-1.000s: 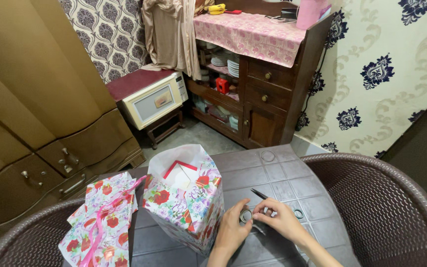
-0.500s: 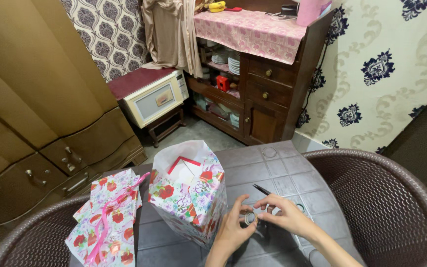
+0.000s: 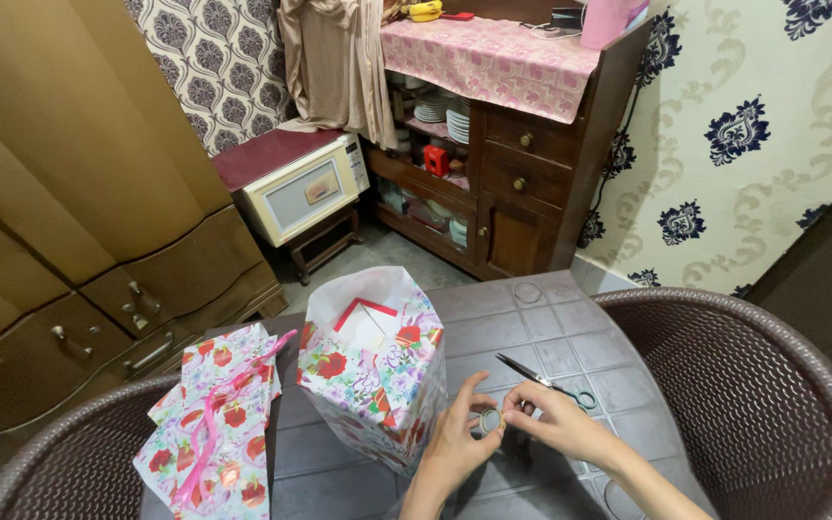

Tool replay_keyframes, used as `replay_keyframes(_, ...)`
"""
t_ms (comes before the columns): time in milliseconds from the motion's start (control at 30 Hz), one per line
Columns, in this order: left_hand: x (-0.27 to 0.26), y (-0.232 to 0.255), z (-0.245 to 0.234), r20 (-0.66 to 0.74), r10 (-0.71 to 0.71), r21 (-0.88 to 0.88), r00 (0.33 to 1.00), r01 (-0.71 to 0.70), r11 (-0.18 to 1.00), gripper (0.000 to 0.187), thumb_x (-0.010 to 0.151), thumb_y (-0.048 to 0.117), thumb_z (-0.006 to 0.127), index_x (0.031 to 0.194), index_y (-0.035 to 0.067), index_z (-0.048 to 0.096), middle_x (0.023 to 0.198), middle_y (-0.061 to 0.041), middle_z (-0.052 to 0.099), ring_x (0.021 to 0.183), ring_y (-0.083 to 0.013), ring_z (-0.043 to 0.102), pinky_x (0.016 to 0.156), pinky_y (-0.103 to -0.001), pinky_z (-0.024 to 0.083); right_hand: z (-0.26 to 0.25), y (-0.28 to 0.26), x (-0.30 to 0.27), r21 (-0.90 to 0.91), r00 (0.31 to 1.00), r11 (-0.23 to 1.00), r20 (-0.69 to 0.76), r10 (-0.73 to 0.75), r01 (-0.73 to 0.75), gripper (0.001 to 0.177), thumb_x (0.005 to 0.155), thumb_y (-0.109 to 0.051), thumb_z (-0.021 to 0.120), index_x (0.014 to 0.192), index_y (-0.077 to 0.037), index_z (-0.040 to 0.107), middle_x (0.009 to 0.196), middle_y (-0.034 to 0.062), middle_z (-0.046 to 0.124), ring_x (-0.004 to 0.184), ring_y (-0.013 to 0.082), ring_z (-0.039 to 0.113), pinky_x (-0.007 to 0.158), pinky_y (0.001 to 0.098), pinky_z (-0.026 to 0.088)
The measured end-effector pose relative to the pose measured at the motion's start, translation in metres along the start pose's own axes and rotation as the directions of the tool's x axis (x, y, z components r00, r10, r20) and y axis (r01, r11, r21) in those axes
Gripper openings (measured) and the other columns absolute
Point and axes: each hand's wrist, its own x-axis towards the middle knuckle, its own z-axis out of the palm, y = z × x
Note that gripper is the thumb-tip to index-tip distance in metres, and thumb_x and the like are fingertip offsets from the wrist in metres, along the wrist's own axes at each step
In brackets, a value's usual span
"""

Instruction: The person wraps a rectangular box with floral-patterned wrapping paper, folds the edges, and secures them with clear tape. They use scissors to cut the tape and trim excess paper, then fold the top flaps and add a pink ribbon bow.

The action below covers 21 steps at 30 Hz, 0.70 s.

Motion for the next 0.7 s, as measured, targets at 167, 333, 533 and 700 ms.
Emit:
replay_keyframes(167,-0.001,0.003,0.002,0.002,0.034,0.028,0.999,-0.034,0.999,0.071,0.079,0.010,0.076,0.145,0.015,0.051,0.112,-0.010,0.073,0.107,-0.0249,0.073,0.091,-0.038,0.063,0.009,0.004,-0.002,-0.086,0.998,0.996,0.059,-0.019,0.024,0.017,0.099,-0.025,0.057,0.103,-0.009,0.056,0.098,0.0037,0.055,0.094,0.0157,0.056,0.086,0.0308,0.046)
replay_keyframes(333,0.003,-0.001,0.005,-0.097,-0.005,0.082,0.995,0.013,0.997,0.039,0.080,0.018,0.077,0.118,0.013,0.072,0.099,-0.009,0.071,0.089,-0.0213,0.073,0.076,-0.034,0.063,0.008,0.001,-0.005,0.013,1.000,1.000,0.027,0.003,-0.003,0.011,0.100,-0.020,0.053,0.099,-0.009,0.052,0.096,0.0043,0.052,0.092,0.0170,0.052,0.085,0.0300,0.045)
replay_keyframes(533,-0.001,-0.007,0.006,-0.025,-0.005,0.039,1.000,0.006,0.999,0.023,0.082,0.024,0.074,0.099,0.011,0.081,0.099,-0.009,0.068,0.084,-0.0223,0.069,0.071,-0.034,0.057,0.009,0.000,-0.007,0.004,0.999,1.000,-0.034,0.022,-0.022,0.009,0.098,-0.017,0.053,0.095,-0.008,0.052,0.091,0.0050,0.051,0.087,0.0177,0.051,0.081,0.0304,0.045)
replay_keyframes(700,0.002,-0.007,0.016,-0.071,-0.059,0.133,0.996,0.068,0.989,0.021,0.082,0.024,0.077,0.091,0.005,0.079,0.089,-0.009,0.073,0.079,-0.0225,0.071,0.073,-0.033,0.056,0.009,-0.001,-0.007,-0.077,0.993,0.997,-0.113,-0.023,0.015,0.008,0.094,-0.014,0.055,0.094,-0.007,0.050,0.090,0.0061,0.051,0.086,0.0183,0.051,0.082,0.0298,0.045)
